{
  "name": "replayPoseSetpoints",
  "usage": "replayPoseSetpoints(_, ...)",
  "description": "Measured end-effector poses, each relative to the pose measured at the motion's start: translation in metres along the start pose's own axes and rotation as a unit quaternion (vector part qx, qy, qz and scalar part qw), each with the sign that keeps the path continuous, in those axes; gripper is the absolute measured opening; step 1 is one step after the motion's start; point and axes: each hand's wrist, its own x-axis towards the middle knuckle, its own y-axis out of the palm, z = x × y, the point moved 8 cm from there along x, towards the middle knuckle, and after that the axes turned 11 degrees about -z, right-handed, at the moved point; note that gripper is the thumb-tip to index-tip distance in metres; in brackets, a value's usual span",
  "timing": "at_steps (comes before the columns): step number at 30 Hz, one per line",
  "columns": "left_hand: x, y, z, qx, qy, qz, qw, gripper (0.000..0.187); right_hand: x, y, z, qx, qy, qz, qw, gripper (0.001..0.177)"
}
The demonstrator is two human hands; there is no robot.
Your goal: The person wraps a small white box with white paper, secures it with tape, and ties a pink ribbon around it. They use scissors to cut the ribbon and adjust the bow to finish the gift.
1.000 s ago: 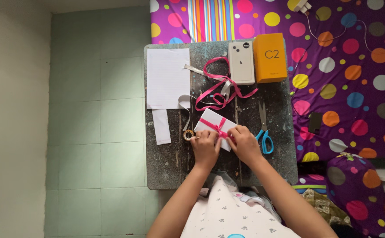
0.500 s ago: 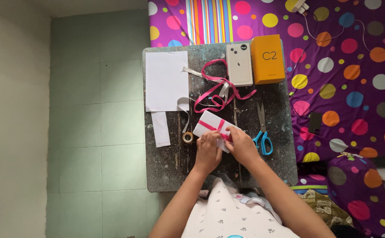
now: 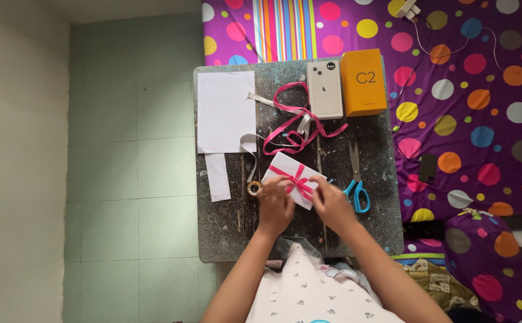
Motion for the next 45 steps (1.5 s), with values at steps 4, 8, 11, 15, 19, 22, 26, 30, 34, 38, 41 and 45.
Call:
replayPoseSetpoints(4,-0.003,-0.011,0.011,0.078,-0.044,-0.051,0.995,0.036,0.007,-0.015,0.034,-0.095,-0.231,-0.049,0.967,0.038)
replayPoseSetpoints(8,-0.012,0.007,-0.009,0.099,0.032,0.019,0.994,0.040,0.009,0.000,0.024,-0.195,-0.237,0.000,0.952,0.042)
replayPoseSetpoints(11,-0.026,0.020,-0.022,0.104,0.074,0.060,0.990,0.046,0.012,-0.009,0.003,-0.133,-0.168,-0.060,0.975,0.035)
replayPoseSetpoints(15,-0.033,0.008,-0.002,0.074,-0.030,-0.023,0.997,0.073,0.026,0.000,-0.029,-0.074,-0.124,-0.109,0.984,0.037)
replayPoseSetpoints(19,-0.024,0.009,0.026,-0.027,-0.185,-0.047,0.981,0.082,0.033,0.029,-0.077,-0.009,0.003,-0.021,1.000,0.030)
replayPoseSetpoints(22,-0.009,0.007,0.014,-0.039,-0.172,-0.063,0.982,0.075,0.032,0.046,-0.096,0.055,0.051,0.020,0.997,0.029)
replayPoseSetpoints(26,0.012,-0.002,-0.007,-0.054,-0.167,-0.066,0.982,0.071,0.017,0.056,-0.114,0.144,0.093,0.063,0.983,0.033)
replayPoseSetpoints(30,0.034,0.000,-0.026,-0.103,-0.148,-0.031,0.983,0.058,0.006,0.048,-0.128,0.277,0.145,0.119,0.942,0.042)
replayPoseSetpoints(34,0.096,0.033,-0.007,-0.142,-0.187,0.053,0.971,0.046,-0.002,0.011,-0.153,0.377,0.239,0.081,0.891,0.056)
replayPoseSetpoints(38,0.172,0.074,0.003,0.074,-0.013,0.103,0.992,0.102,-0.004,-0.021,-0.172,0.368,0.260,0.006,0.893,0.061)
replayPoseSetpoints(41,0.181,0.121,0.025,0.171,0.019,0.195,0.966,0.116,-0.007,-0.032,-0.179,0.374,0.258,-0.027,0.890,0.062)
replayPoseSetpoints(45,0.163,0.162,0.079,0.214,0.004,0.207,0.955,0.034,-0.017,-0.033,-0.188,0.361,0.300,-0.035,0.882,0.061)
